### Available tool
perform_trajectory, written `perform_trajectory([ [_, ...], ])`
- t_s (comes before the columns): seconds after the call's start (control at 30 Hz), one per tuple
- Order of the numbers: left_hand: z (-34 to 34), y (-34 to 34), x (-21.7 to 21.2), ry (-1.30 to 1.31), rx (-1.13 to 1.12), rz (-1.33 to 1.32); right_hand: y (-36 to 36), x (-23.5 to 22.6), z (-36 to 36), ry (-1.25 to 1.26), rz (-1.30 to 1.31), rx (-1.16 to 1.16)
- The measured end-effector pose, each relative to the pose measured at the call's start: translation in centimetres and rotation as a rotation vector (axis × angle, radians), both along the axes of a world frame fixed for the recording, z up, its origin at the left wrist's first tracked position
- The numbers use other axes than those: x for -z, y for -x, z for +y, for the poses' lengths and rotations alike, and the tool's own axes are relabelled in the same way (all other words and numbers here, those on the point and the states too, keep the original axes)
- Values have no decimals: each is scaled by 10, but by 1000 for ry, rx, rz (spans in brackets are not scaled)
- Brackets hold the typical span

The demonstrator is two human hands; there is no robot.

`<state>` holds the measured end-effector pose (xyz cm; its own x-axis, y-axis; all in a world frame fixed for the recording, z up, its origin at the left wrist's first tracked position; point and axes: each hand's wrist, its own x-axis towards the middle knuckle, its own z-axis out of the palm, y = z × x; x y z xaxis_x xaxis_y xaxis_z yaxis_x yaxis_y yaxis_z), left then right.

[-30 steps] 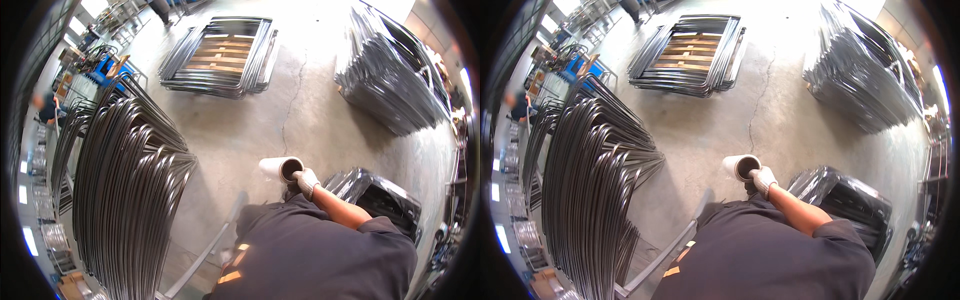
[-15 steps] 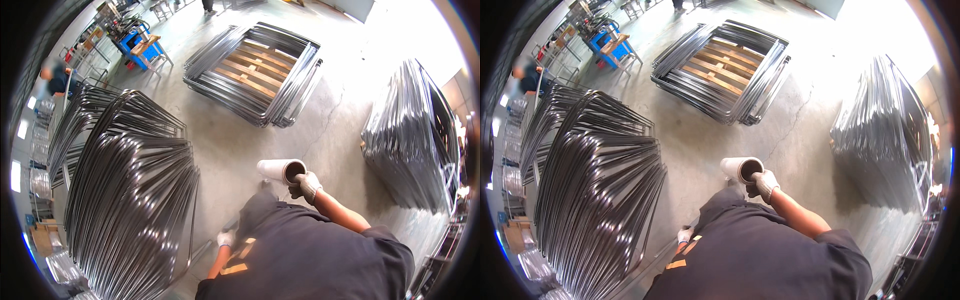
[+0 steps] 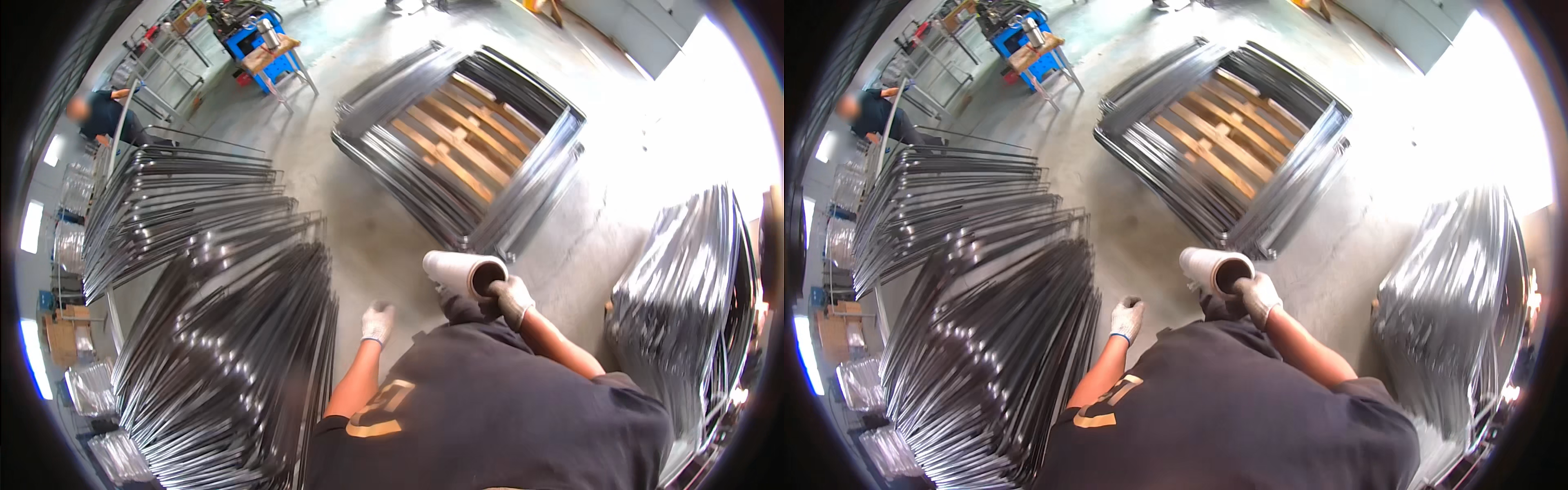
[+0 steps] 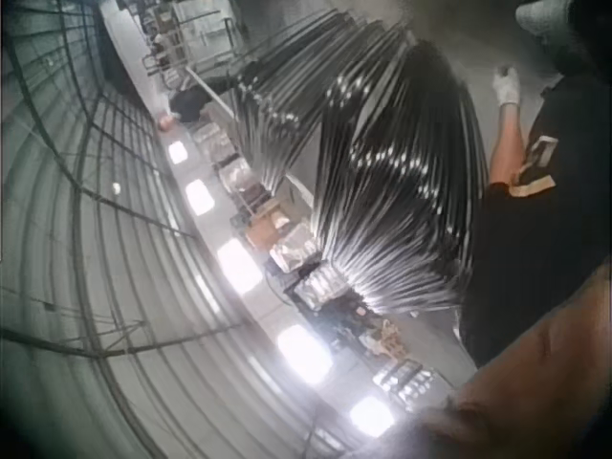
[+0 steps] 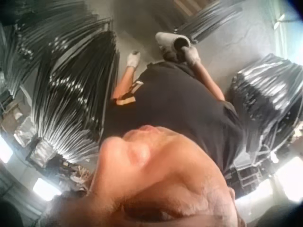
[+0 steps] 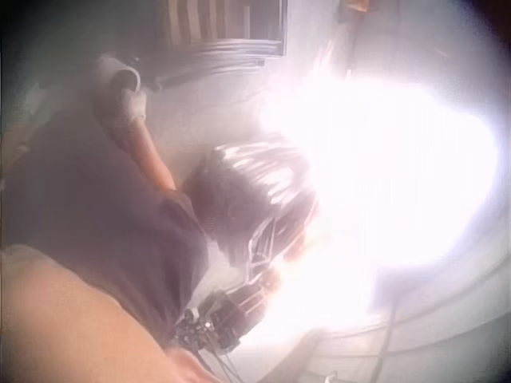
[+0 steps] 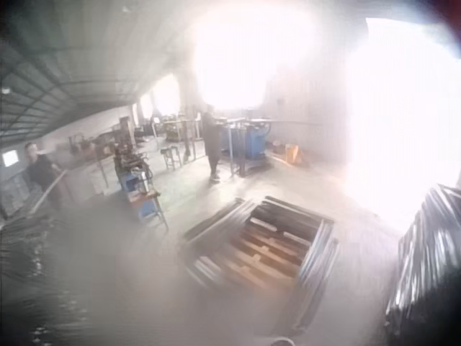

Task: The person wraps a stack of metal frames with plastic film, moving around the stack to cover all sides. They then walk to a table and write on a piece of paper with a marker.

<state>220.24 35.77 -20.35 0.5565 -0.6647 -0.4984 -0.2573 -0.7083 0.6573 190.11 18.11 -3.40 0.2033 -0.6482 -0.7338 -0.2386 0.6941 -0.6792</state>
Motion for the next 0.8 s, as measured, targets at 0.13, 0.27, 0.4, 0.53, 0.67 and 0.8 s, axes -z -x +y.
perform_trajectory([
  [0.13, -123, -55, -48, 6, 113, -48, -59, 12, -82, -14, -29, -96],
  [0.27, -233, -132, -83, 203, 51, -175, -126, 14, -169, -14, 1, -212],
  [0.4, -327, -212, -96, 129, -18, -235, -211, 7, -239, 30, -41, -257],
  [0.53, -387, -309, -77, 132, -27, -322, -304, 1, -290, 14, -130, -280],
  [0.67, -432, -385, -71, 103, -134, -248, -376, -16, -328, 0, -114, -237],
  [0.8, -453, -463, -62, 70, -205, -189, -441, -10, -376, 22, -158, -192],
])
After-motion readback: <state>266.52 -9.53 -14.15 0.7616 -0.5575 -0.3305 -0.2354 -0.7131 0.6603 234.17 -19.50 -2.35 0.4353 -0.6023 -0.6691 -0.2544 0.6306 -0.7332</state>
